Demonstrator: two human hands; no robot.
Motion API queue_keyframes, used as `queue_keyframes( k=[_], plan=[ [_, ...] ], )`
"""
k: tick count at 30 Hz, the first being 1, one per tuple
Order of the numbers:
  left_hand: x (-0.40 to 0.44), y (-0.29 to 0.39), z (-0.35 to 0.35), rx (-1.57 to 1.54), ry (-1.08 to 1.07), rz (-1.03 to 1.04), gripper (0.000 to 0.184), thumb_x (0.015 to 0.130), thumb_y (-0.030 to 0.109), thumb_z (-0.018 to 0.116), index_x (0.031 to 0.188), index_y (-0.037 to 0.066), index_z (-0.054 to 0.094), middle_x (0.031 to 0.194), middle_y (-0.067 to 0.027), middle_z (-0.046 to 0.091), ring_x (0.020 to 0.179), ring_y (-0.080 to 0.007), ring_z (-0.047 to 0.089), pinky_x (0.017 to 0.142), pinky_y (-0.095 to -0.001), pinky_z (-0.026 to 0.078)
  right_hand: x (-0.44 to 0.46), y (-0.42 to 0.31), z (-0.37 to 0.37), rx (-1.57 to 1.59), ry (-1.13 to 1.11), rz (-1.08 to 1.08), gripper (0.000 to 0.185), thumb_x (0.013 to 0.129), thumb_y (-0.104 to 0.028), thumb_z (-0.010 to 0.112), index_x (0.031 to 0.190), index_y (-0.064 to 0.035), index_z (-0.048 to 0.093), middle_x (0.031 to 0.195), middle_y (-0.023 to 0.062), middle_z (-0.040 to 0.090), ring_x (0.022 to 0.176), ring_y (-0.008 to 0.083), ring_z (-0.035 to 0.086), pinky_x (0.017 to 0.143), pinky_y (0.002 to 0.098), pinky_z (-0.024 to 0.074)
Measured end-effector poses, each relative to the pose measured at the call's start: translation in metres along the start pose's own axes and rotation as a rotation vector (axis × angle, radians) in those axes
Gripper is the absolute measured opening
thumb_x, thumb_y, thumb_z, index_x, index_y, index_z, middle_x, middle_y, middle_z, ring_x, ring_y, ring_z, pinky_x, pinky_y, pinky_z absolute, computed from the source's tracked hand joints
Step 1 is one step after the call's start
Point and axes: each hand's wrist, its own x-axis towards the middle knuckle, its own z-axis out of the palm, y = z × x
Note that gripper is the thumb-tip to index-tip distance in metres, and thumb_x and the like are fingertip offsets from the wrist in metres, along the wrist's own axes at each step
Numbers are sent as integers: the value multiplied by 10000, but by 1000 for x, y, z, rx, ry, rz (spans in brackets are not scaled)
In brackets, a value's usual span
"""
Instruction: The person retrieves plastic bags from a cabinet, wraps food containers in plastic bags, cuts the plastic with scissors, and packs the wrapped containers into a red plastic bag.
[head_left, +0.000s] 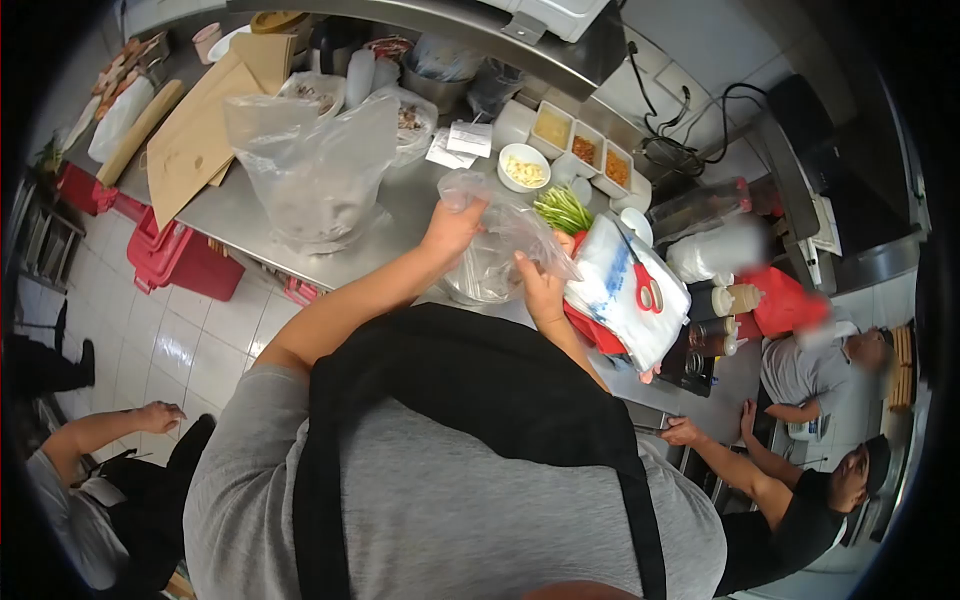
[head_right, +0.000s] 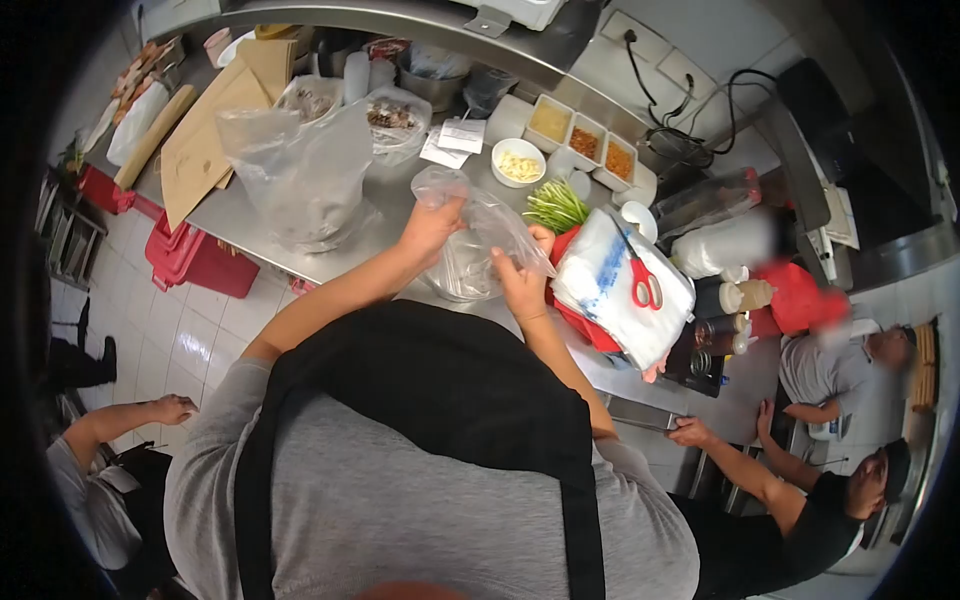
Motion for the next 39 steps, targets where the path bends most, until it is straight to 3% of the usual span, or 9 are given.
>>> queue_keyframes(
  k=[3,6,12,16,21,27,33,36,39],
  plan=[
    [-6,11,-4,68,-199,45,246,853,234,645,1036,86,575,874,10,575,703,-72,520,648,-268,445,2,-1,-2,-130,4,77,266,767,-59,635,992,1,506,886,49,508,813,163,518,748,290,439],
    [-4,9,1,435,-366,594,267,847,194,641,1070,57,587,919,-6,605,808,-101,565,730,-280,466,19,-2,10,-360,-37,-69,168,765,-48,613,911,0,546,814,67,563,751,166,554,703,316,461],
    [1,15,10,282,-164,200,266,831,124,622,1071,13,592,954,-46,641,898,-107,569,809,-274,456,13,2,21,78,56,-108,350,684,-43,701,989,-58,530,1231,202,498,1047,349,538,861,371,432],
    [1,19,11,368,-269,183,302,829,129,623,1112,31,584,979,-51,642,899,-105,568,810,-271,455,7,-32,15,-604,-77,-458,195,721,-48,671,877,-34,555,1118,181,548,975,351,536,846,447,410],
    [-17,49,17,533,-397,452,356,781,126,664,1118,32,594,1066,-94,626,934,-143,583,830,-260,447,16,11,23,-353,-88,7,123,817,-22,576,939,-17,585,910,125,619,804,212,580,722,338,449],
    [-6,-4,-12,1177,26,865,380,743,202,698,1079,45,614,1015,-155,631,870,-284,606,788,-318,465,26,14,26,291,52,263,136,885,18,437,937,-9,560,872,39,578,766,90,517,717,236,429],
    [0,-16,-13,289,-201,205,210,869,212,596,926,11,616,802,-73,636,725,-156,592,702,-276,463,30,13,30,648,146,344,150,867,48,384,865,-32,511,776,26,534,711,115,510,699,251,432],
    [-9,7,7,310,-194,351,188,866,204,614,887,17,617,722,-20,611,704,-98,570,665,-263,459,30,19,24,112,-105,96,147,851,56,393,864,-36,507,733,41,526,674,143,515,658,280,434],
    [-3,17,10,302,-227,20,175,831,172,656,905,16,623,739,-20,621,732,-103,577,671,-273,461,34,6,22,-296,-308,-51,136,830,60,413,884,-31,499,725,79,536,654,188,526,637,307,432]
  ],
)
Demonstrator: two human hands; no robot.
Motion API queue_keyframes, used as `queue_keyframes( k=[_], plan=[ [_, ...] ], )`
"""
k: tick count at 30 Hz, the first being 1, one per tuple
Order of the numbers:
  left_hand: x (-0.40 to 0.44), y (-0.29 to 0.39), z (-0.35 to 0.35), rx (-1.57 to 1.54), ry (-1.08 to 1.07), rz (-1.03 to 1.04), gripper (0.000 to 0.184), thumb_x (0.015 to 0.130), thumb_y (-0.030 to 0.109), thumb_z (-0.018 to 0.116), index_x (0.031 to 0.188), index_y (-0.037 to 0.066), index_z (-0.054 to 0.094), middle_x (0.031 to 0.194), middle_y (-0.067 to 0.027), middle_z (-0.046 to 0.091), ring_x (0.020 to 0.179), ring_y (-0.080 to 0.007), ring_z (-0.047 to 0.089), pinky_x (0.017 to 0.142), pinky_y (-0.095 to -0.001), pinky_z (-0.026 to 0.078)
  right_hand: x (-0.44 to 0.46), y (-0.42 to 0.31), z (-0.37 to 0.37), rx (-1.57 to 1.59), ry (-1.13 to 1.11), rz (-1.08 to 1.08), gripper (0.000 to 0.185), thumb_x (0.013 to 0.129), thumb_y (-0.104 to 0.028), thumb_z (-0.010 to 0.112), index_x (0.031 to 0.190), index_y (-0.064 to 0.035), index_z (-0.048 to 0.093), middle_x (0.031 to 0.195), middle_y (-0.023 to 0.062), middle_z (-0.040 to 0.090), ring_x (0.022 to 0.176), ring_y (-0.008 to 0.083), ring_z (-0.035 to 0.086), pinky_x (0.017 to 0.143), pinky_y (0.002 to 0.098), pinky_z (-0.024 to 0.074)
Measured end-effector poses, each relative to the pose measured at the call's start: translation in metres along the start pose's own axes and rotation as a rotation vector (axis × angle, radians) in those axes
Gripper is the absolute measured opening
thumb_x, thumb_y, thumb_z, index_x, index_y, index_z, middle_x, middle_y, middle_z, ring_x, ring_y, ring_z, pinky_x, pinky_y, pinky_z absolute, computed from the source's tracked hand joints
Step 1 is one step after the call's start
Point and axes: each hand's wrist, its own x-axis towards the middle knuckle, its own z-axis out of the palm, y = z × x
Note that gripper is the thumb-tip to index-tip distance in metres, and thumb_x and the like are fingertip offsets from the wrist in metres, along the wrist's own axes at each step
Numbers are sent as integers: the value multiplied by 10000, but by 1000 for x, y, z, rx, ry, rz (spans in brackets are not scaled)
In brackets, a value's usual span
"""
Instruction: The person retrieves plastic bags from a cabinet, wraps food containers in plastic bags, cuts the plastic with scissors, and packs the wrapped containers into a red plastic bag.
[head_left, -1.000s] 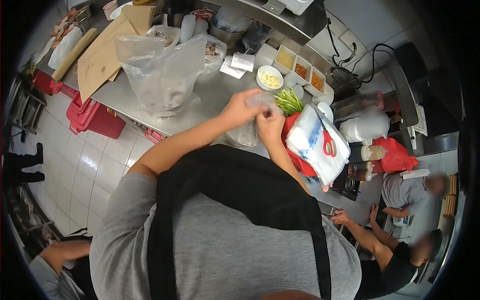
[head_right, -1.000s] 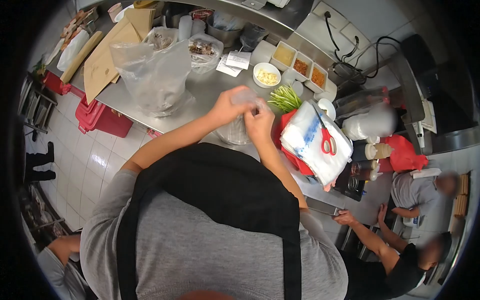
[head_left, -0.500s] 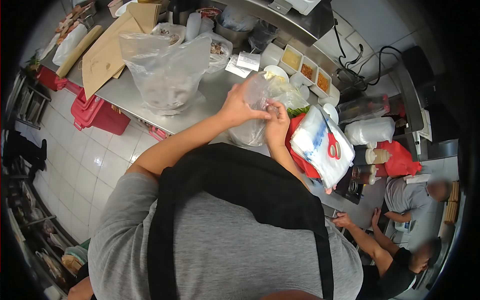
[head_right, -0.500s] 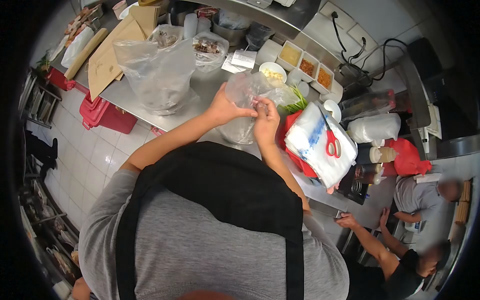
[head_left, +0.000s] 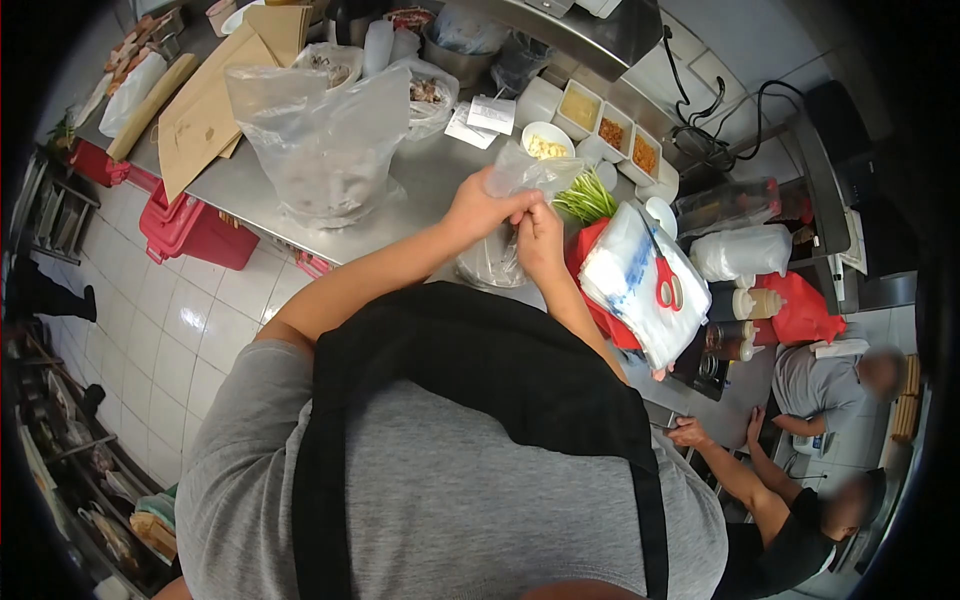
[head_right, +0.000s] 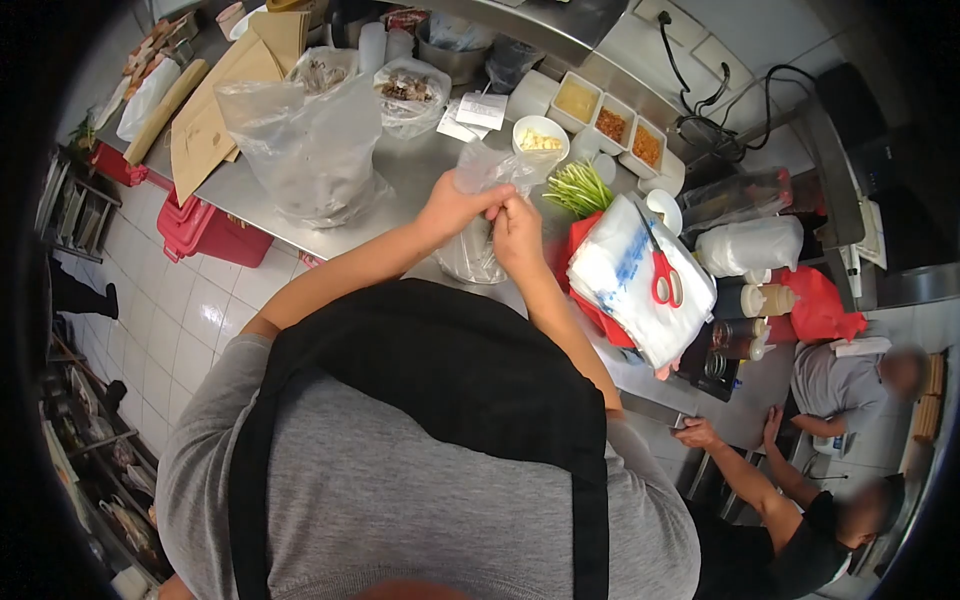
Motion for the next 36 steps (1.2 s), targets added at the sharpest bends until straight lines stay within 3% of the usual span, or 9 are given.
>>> queue_keyframes(
  k=[4,10,13,18,22,25,29,32,36],
  plan=[
    [4,-8,2,-71,143,-17,153,844,154,647,961,70,593,846,13,592,688,-67,501,572,-241,402,-5,-26,-3,-26,161,-77,89,790,47,510,822,-31,537,742,122,536,685,256,559,630,329,449],
    [5,-11,4,-279,187,28,181,883,217,607,974,62,580,825,10,573,612,-62,416,534,-232,365,-15,-14,-5,-321,266,-237,143,825,10,522,929,-52,598,781,90,570,686,187,553,644,287,443],
    [8,-1,-2,-253,71,19,236,918,289,550,973,61,567,824,5,559,604,-63,398,533,-228,362,-11,-7,-7,215,203,277,176,870,-24,510,1029,-20,586,823,49,557,687,115,525,652,248,424],
    [14,46,9,-157,-58,1,304,934,357,501,936,64,576,724,1,531,565,-76,443,484,-243,378,-1,-10,-13,840,168,353,234,849,12,496,1072,5,568,916,32,573,755,89,537,670,222,429],
    [21,61,24,-19,-122,9,346,938,410,462,903,81,566,738,13,507,610,-68,440,533,-234,382,-4,-23,-13,849,97,209,330,825,-57,566,1146,3,518,1040,61,568,891,118,546,757,254,455],
    [31,62,35,326,-253,96,365,920,418,491,891,73,606,772,-4,577,693,-86,515,664,-265,440,-1,-14,-7,356,-29,2,443,810,-115,614,1213,-7,465,1151,79,532,1031,147,515,848,301,444],
    [19,69,48,101,-532,139,311,890,360,566,981,64,600,863,-23,608,819,-124,547,738,-286,449,11,0,3,132,101,83,424,922,-349,496,1187,-19,519,1197,77,521,1094,166,507,900,310,419],
    [2,76,38,-69,-255,400,520,776,336,701,1170,66,494,928,-57,604,918,-164,551,780,-279,445,20,-37,-4,887,329,387,397,901,-172,542,1250,-7,446,1182,115,532,1056,204,547,928,340,418],
    [-13,41,-1,536,31,525,928,602,217,823,1335,74,272,1159,-133,504,1083,-244,520,966,-357,379,15,-30,-16,995,80,305,426,935,-218,502,1298,-19,401,1199,127,528,1067,239,554,923,366,430]
  ],
)
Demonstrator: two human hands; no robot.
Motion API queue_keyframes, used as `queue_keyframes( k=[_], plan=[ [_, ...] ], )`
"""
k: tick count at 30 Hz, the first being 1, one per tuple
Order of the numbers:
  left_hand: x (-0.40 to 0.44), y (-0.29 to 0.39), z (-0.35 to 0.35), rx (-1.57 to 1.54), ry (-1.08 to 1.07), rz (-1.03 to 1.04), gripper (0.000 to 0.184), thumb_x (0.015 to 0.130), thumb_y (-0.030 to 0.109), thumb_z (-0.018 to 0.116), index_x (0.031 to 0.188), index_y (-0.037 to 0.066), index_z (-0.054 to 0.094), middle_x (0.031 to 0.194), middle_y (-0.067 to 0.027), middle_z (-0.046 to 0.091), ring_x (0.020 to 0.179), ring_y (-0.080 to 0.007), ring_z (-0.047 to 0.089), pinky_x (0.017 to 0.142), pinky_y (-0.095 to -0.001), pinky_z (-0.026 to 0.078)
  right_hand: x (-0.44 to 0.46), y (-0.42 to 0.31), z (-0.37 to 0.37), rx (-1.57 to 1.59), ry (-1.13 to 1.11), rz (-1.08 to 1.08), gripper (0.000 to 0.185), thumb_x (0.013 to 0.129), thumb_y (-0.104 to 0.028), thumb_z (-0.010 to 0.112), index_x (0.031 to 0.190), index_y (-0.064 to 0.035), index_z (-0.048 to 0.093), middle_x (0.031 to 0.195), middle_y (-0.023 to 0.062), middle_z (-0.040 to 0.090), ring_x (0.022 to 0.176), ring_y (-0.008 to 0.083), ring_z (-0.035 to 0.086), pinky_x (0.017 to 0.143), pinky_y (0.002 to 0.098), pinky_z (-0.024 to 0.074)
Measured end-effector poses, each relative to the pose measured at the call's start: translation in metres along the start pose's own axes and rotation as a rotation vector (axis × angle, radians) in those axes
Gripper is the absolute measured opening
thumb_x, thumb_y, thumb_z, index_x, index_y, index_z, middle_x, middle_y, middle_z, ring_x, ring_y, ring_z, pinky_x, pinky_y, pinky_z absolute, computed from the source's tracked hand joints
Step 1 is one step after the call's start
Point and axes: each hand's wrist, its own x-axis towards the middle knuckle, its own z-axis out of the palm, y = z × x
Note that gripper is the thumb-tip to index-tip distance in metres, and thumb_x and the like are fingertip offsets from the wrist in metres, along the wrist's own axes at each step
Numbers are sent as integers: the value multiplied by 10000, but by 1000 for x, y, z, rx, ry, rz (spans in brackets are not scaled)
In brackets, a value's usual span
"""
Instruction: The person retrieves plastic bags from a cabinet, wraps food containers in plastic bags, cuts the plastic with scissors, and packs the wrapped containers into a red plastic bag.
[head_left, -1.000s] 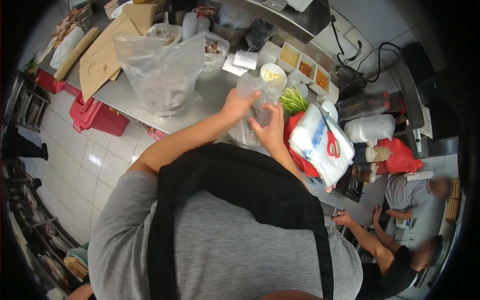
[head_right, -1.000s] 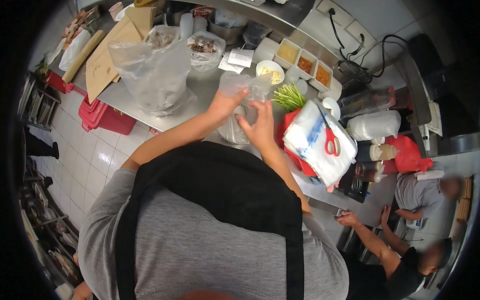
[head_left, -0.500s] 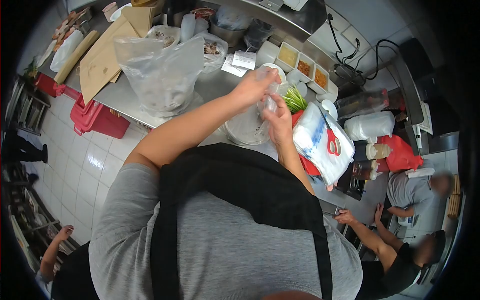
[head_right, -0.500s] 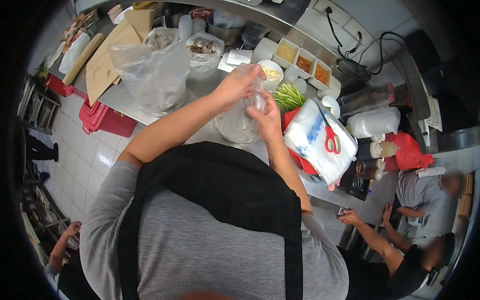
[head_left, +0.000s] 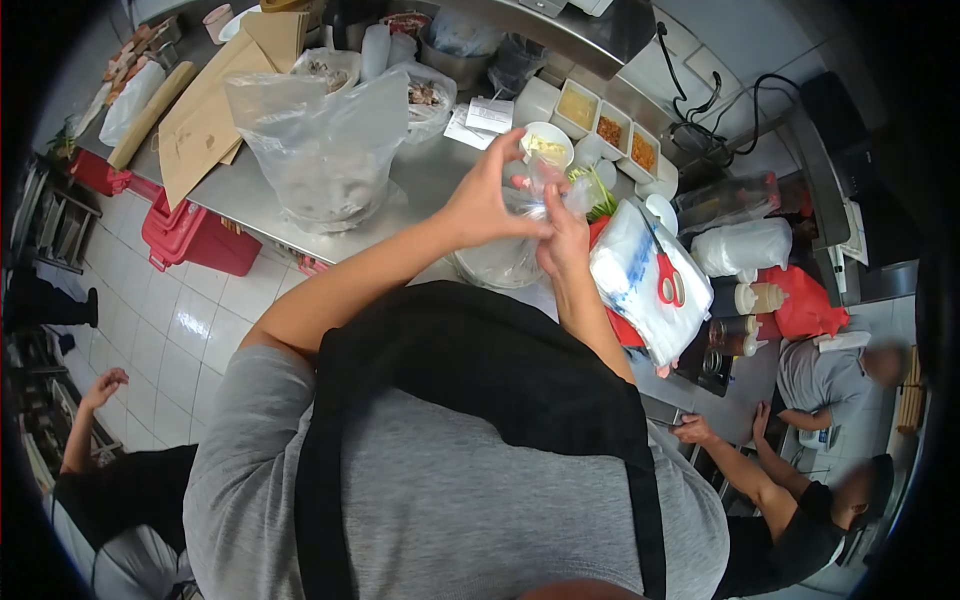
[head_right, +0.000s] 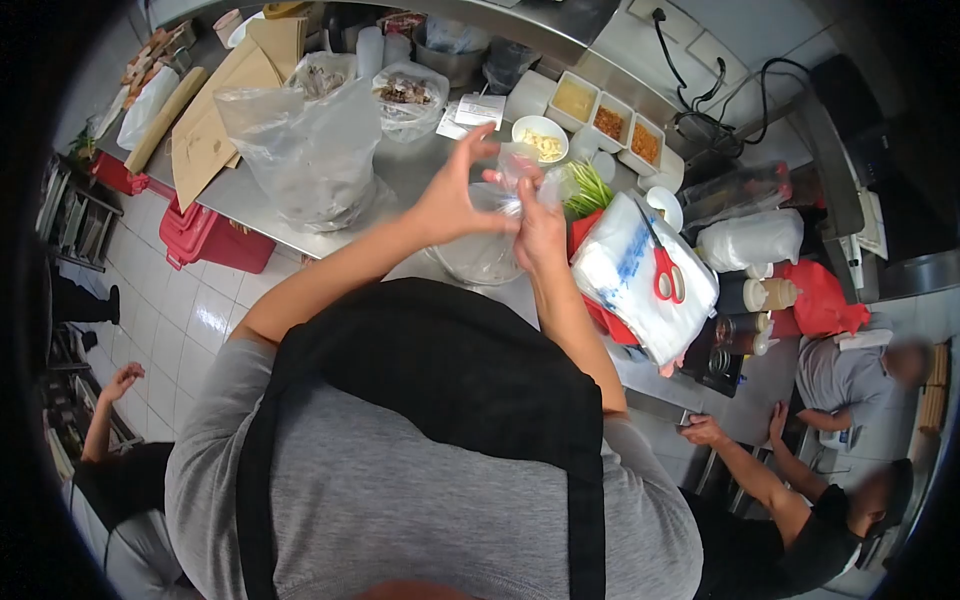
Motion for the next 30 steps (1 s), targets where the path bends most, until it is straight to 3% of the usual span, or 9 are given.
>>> queue_keyframes(
  k=[2,7,9,12,15,18,21,27,30],
  plan=[
    [-23,-19,6,78,-146,-120,1033,538,224,842,1360,76,233,1183,-175,494,1136,-298,502,1024,-398,338,-1,-6,3,63,-22,66,392,939,-217,494,1271,-18,432,1113,117,570,1021,224,571,891,359,441],
    [-23,-37,1,342,-243,-53,530,676,124,681,1164,40,493,1057,-122,586,1068,-305,540,953,-413,384,5,-5,-27,23,-168,212,332,936,-228,501,1195,-21,486,962,86,622,843,163,581,782,308,447],
    [-17,-47,-2,411,-300,89,318,711,102,630,1018,30,586,998,-117,609,1005,-297,574,881,-408,426,4,-9,-32,-239,-266,185,310,932,-238,508,1159,-27,493,937,71,620,788,135,551,741,279,432],
    [-10,-44,-3,101,-344,-94,145,734,85,600,864,24,595,918,-131,612,877,-274,605,775,-393,454,-1,-26,-37,-590,-359,124,247,930,-248,522,1044,-30,542,876,33,594,765,104,519,731,249,421],
    [-3,-43,-9,127,-380,-64,198,714,124,621,901,58,609,823,-132,624,776,-298,610,733,-385,474,-7,-48,-19,-731,-416,187,150,906,-188,561,901,-43,602,811,1,549,764,106,512,738,261,431],
    [0,-33,-12,41,-430,-156,128,724,61,624,842,49,575,813,-73,602,760,-222,595,765,-357,447,-9,-43,-22,-997,-559,-186,53,840,-109,614,827,-58,612,769,19,529,743,135,534,698,272,446],
    [-2,-26,-13,169,-402,-66,165,722,72,654,862,65,566,800,-33,603,769,-194,598,809,-346,424,-17,-34,-18,-1234,-402,-291,60,742,-74,666,758,-61,610,749,56,521,683,194,555,627,303,461],
    [-19,-14,-5,359,-135,123,288,790,151,636,1036,107,493,787,-79,633,756,-193,600,771,-321,431,-10,3,-13,-1364,-26,-697,186,644,-105,708,700,-64,535,717,69,506,596,258,541,536,352,438],
    [-26,-3,-9,-215,-134,-382,301,854,157,598,1121,104,470,922,-67,632,807,-124,578,765,-271,431,2,11,0,-1135,133,-878,230,622,-136,711,696,-74,502,685,71,485,599,275,538,533,350,428]
  ],
)
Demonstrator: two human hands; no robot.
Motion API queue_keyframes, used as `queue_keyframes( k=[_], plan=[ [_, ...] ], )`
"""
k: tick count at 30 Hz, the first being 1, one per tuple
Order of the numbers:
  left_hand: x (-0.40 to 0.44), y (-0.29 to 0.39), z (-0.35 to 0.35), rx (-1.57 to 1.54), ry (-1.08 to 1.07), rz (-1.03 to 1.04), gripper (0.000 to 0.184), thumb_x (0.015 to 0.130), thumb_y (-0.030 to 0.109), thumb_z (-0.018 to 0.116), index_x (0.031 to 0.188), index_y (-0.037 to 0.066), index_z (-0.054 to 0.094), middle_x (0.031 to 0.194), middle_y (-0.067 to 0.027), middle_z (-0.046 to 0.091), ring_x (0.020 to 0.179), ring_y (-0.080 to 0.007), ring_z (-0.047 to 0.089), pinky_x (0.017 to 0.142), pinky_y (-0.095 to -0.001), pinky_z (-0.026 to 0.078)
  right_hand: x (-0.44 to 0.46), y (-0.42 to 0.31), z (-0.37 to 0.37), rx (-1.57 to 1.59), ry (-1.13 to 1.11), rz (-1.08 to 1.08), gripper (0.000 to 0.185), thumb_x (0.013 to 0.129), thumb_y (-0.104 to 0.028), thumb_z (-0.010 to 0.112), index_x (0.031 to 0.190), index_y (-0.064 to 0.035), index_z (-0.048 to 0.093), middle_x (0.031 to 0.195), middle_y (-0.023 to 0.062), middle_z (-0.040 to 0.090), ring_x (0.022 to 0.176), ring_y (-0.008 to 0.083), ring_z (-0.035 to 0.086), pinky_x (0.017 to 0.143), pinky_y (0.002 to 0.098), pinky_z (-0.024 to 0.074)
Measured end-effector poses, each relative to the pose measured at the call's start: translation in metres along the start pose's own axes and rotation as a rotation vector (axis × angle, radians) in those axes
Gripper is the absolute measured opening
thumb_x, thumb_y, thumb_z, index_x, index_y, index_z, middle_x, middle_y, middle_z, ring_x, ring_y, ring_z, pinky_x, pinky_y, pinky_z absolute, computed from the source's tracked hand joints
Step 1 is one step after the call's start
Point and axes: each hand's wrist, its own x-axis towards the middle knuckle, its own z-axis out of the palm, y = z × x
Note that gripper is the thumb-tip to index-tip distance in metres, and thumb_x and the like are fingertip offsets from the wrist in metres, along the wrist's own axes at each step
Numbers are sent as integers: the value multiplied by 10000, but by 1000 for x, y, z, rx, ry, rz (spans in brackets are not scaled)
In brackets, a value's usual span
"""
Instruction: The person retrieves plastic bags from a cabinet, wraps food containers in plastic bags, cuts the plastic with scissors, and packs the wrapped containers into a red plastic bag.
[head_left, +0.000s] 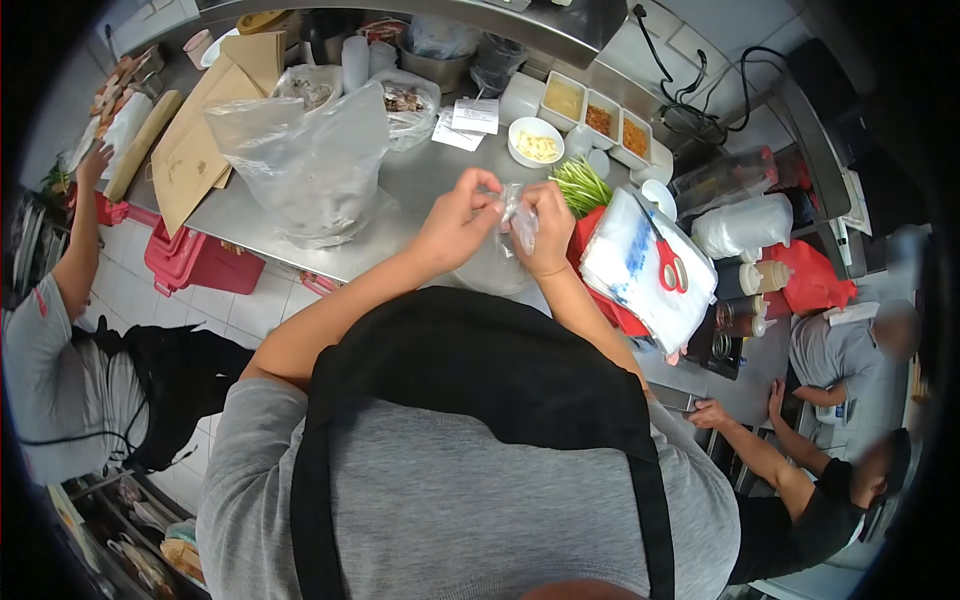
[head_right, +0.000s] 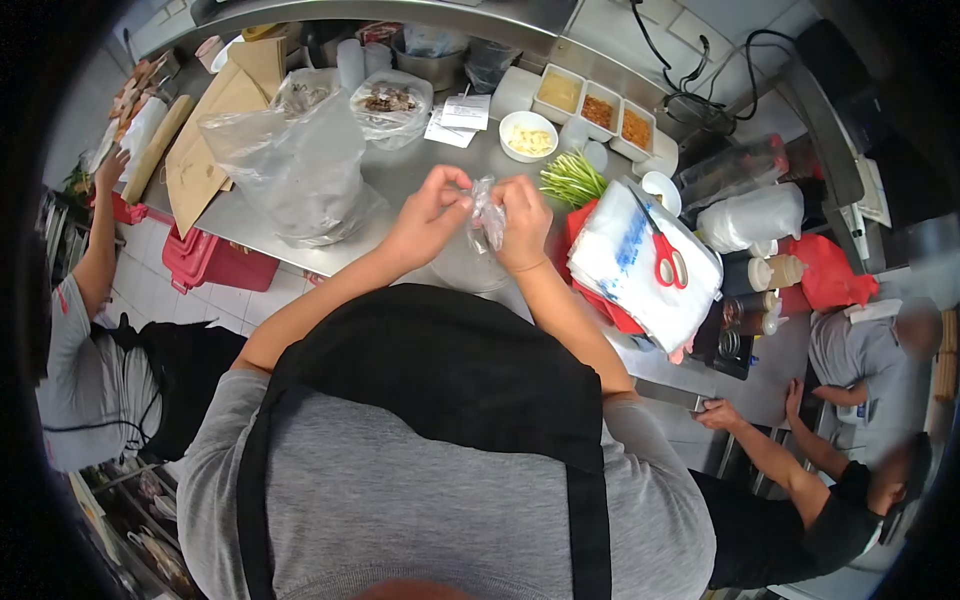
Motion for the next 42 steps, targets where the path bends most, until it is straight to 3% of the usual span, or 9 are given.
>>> queue_keyframes(
  k=[9,12,18,24,27,30,33,39,42],
  plan=[
    [9,-24,2,-328,-156,73,244,920,95,489,1153,70,557,910,-36,645,856,-115,557,780,-283,427,13,-2,-14,-13,-161,-130,274,554,-111,732,735,-72,529,691,74,530,599,274,530,558,367,441],
    [14,-12,-9,511,-43,354,134,875,114,541,956,80,642,869,-30,635,812,-192,566,790,-342,401,16,-11,-25,-21,-198,-117,225,592,-89,721,742,-71,555,680,77,533,605,270,531,573,368,450],
    [20,11,-11,934,201,645,133,842,223,584,797,103,619,781,-37,615,787,-219,557,811,-414,341,8,-26,-50,-152,-235,-25,128,675,-56,692,731,-58,576,680,93,547,643,282,547,591,367,452],
    [10,-70,-57,980,219,337,142,849,198,569,777,82,608,759,-64,590,783,-266,553,810,-408,347,-58,-6,-67,-297,-374,314,162,767,-126,672,717,-27,555,659,164,567,632,354,556,576,436,439],
    [5,-73,-59,783,112,27,186,871,239,556,907,73,630,874,-63,645,886,-243,578,847,-395,373,-67,-6,-66,-298,-431,496,215,805,-194,654,738,-17,550,650,184,574,624,373,568,566,455,436],
    [0,-94,-69,-272,-33,-312,289,896,264,537,1075,42,585,996,-86,635,1029,-245,551,915,-379,374,-60,-8,-69,-240,-506,711,257,824,-259,635,759,-21,563,649,189,576,630,379,574,572,459,445],
    [-11,-89,-55,-234,-62,-250,409,917,282,525,1223,14,494,1227,-110,526,1222,-230,416,1026,-340,302,-58,-20,-64,-427,-549,608,290,834,-312,619,764,-32,582,651,169,590,627,377,583,576,478,447],
    [28,-60,-19,425,-152,297,312,950,252,451,1125,16,553,1183,-133,546,1192,-224,447,991,-337,349,-36,-37,-63,-545,-683,455,311,848,-319,607,784,-15,595,834,163,611,748,310,589,684,425,464],
    [29,-33,-6,-278,-334,117,235,955,229,438,929,25,553,924,-85,605,954,-185,561,868,-314,422,-42,-15,-49,150,-260,640,336,861,-314,603,777,11,588,882,148,601,807,249,576,769,376,457]
  ],
)
